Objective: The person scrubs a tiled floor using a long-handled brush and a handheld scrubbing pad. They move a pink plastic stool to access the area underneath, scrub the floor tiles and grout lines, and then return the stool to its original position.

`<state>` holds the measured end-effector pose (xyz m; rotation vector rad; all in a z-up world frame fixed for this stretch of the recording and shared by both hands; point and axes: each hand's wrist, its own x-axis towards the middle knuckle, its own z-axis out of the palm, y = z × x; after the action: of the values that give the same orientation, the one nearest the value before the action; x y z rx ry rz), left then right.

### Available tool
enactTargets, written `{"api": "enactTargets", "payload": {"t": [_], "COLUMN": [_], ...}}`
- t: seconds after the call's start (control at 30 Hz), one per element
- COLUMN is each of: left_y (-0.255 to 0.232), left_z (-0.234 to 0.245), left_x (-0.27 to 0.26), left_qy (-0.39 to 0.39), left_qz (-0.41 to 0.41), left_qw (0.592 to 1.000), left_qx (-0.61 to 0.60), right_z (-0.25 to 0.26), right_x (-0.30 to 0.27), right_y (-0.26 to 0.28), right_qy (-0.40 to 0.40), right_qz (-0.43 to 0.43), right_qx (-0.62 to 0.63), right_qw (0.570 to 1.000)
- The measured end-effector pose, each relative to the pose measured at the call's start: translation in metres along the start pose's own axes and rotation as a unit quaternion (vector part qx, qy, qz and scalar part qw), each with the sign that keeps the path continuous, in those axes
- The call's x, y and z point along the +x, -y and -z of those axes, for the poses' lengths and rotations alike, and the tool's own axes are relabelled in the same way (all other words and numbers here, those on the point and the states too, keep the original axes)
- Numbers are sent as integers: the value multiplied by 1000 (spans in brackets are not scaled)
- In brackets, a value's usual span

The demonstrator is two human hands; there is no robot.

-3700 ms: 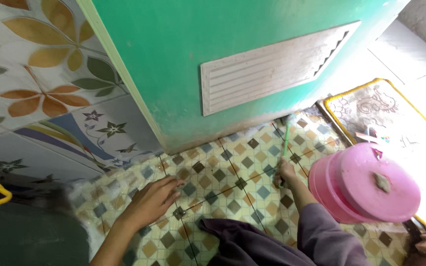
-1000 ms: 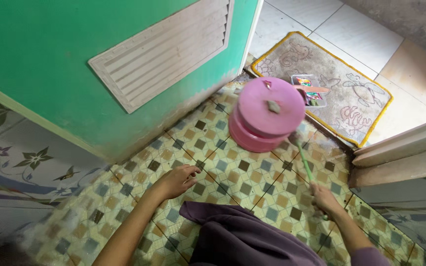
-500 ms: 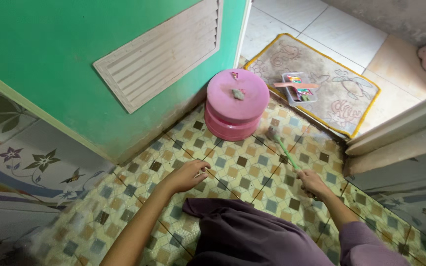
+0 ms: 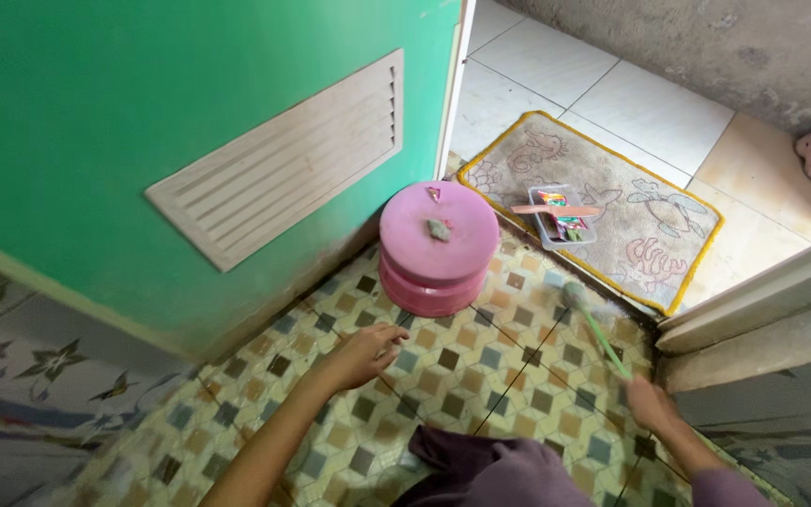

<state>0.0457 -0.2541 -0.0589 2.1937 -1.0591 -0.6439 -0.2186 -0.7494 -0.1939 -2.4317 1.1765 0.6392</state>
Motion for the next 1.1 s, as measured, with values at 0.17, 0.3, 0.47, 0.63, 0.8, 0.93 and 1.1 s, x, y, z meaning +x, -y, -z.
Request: {"api": "enactTargets", "payload": {"t": [0.17,0.3,0.47,0.63,0.8,0.93,1.1], "left_y": [-23,-42,-46,-27,2,11,6], "left_z": [15,15,15,6,-11,-45,-54], "left_x": [52,83,100,139,218,267,272], "left_qy": [-85,-133,-132,-185,-317,-372,-354], "left_qz": [-76,-86,-95,-66,-65,53,128], "left_qw": [994,987,986,978,939,919,899], "left_qx": [-6,11,18,75,114,118,224], "right_z": [9,1,-22,-31,-1,7,17], "right_x": [118,175,163,139,176,237,311], "right_y": [99,156,106,54,111,228,324], "right_qy": [-22,-55,-6,101,81,-139,-202], "right_qz": [180,173,150,153,165,475,381], "right_qx": [-34,57,81,-23,-152,25,13], "right_qw": [983,982,985,983,971,868,902]}}
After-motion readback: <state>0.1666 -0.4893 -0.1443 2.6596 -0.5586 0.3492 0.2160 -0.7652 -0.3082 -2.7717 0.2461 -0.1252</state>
